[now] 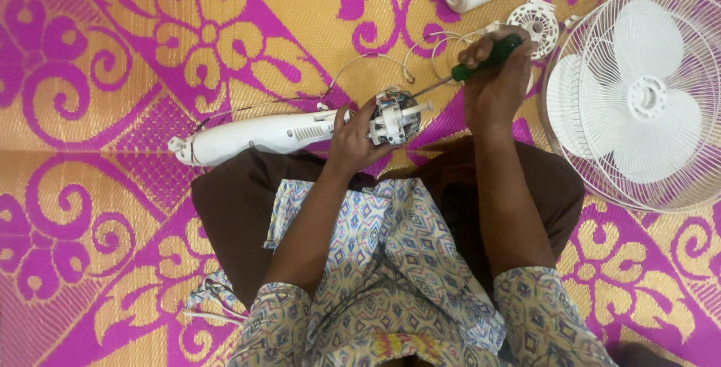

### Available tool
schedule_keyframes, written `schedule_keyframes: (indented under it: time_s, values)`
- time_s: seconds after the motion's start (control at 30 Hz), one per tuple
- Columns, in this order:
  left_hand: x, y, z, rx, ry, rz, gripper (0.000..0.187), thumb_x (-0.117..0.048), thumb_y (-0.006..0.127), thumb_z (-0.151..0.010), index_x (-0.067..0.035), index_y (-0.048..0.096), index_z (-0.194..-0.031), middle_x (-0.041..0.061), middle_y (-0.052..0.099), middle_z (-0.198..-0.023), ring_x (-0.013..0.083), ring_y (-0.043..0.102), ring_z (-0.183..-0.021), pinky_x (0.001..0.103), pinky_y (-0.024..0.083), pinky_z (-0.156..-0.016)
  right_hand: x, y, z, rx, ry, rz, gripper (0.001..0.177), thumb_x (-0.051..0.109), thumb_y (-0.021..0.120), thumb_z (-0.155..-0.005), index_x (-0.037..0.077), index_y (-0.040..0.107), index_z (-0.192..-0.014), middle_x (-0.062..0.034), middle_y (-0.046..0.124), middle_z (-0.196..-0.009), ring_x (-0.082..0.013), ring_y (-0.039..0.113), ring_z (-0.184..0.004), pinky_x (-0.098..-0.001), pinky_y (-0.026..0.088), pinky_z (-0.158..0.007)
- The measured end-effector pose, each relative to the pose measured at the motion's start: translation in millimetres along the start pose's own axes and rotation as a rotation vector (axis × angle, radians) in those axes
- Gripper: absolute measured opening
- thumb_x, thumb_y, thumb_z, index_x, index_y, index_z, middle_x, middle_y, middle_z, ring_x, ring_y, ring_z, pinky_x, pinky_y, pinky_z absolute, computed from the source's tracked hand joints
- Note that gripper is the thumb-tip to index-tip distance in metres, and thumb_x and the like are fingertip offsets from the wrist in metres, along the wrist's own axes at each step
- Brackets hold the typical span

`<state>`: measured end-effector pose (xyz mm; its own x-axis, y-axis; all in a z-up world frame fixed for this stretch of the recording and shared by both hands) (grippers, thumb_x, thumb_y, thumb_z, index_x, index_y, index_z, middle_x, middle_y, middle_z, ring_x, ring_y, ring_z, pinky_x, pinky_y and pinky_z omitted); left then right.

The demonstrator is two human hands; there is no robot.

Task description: The person sits on a mat and uses a screwdriver to remove screws from the motor housing of a disassembled electric fan. They manipulate the internal components and wires while the fan parts remain laid out on the floor.

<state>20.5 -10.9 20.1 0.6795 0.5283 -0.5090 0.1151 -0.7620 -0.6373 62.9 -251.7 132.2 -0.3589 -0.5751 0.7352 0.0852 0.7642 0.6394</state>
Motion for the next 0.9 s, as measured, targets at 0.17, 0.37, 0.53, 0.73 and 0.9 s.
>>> schedule_keyframes:
  time_s: [0.17, 0.37, 0.53, 0.73, 0.9]
  values:
    - [0, -1, 0, 0.029, 0.007, -0.008, 0.107, -0.045, 0.094, -0.073, 0.007, 0.038, -0.147, 0.021, 0.070, -0.125, 0.0301, 0.073, -0.099, 0.057, 0.038, -0.115, 19, 7, 3, 0.147, -0.108, 0.665, 0.023, 0.026, 0.070, -0.106, 0.006, 0.061, -0.107, -0.0057, 0.060, -0.088, -0.0156, 0.057, -0.076, -0.0319, 0.047, -0.068]
    - [-2, -2, 1, 0.031, -0.014, 0.002, 0.106, -0.046, 0.095, -0.072, 0.007, 0.040, -0.146, 0.020, 0.070, -0.123, 0.0304, 0.074, -0.101, 0.056, 0.039, -0.115, -6, 20, 2, 0.683, -0.007, 1.299, 0.021, 0.008, 0.081, -0.091, 0.005, 0.075, -0.111, -0.0128, 0.070, -0.096, -0.0248, 0.068, -0.086, -0.0354, 0.054, -0.075]
    - [-2, -2, 3, 0.053, -0.027, -0.007, 0.104, -0.045, 0.094, -0.070, 0.007, 0.042, -0.145, 0.021, 0.071, -0.122, 0.0313, 0.074, -0.104, 0.056, 0.039, -0.114, -28, 0, -4, 0.727, 0.200, 1.209, 0.020, 0.010, 0.080, -0.091, 0.005, 0.075, -0.110, -0.0121, 0.073, -0.095, -0.0221, 0.072, -0.085, -0.0344, 0.056, -0.075]
    - [0, 3, 6, 0.057, -0.022, -0.025, 0.107, -0.048, 0.094, -0.071, 0.007, 0.042, -0.145, 0.022, 0.071, -0.122, 0.0308, 0.073, -0.108, 0.059, 0.037, -0.116, -51, -30, -9, 0.740, 0.447, 1.149, 0.034, 0.007, 0.080, -0.083, 0.007, 0.074, -0.116, -0.0096, 0.076, -0.095, -0.0163, 0.070, -0.085, -0.0321, 0.056, -0.076]
    - [0, 3, 8, 0.087, -0.072, 0.002, 0.105, -0.045, 0.096, -0.070, 0.007, 0.043, -0.145, 0.021, 0.072, -0.121, 0.0299, 0.074, -0.107, 0.057, 0.036, -0.116, -70, -51, -7, 0.734, 0.596, 0.915, 0.026, 0.006, 0.078, -0.088, 0.005, 0.075, -0.114, -0.0064, 0.076, -0.098, -0.0138, 0.068, -0.091, -0.0308, 0.055, -0.082]
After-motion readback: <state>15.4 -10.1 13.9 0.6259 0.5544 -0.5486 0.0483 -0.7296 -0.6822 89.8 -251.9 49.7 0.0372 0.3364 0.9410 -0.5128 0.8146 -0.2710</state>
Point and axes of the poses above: each hand's wrist, its own z-axis away from the middle knuckle, its own y-axis out of the palm, x = y × z, the point moved 3 cm from there along -z, towards the middle knuckle
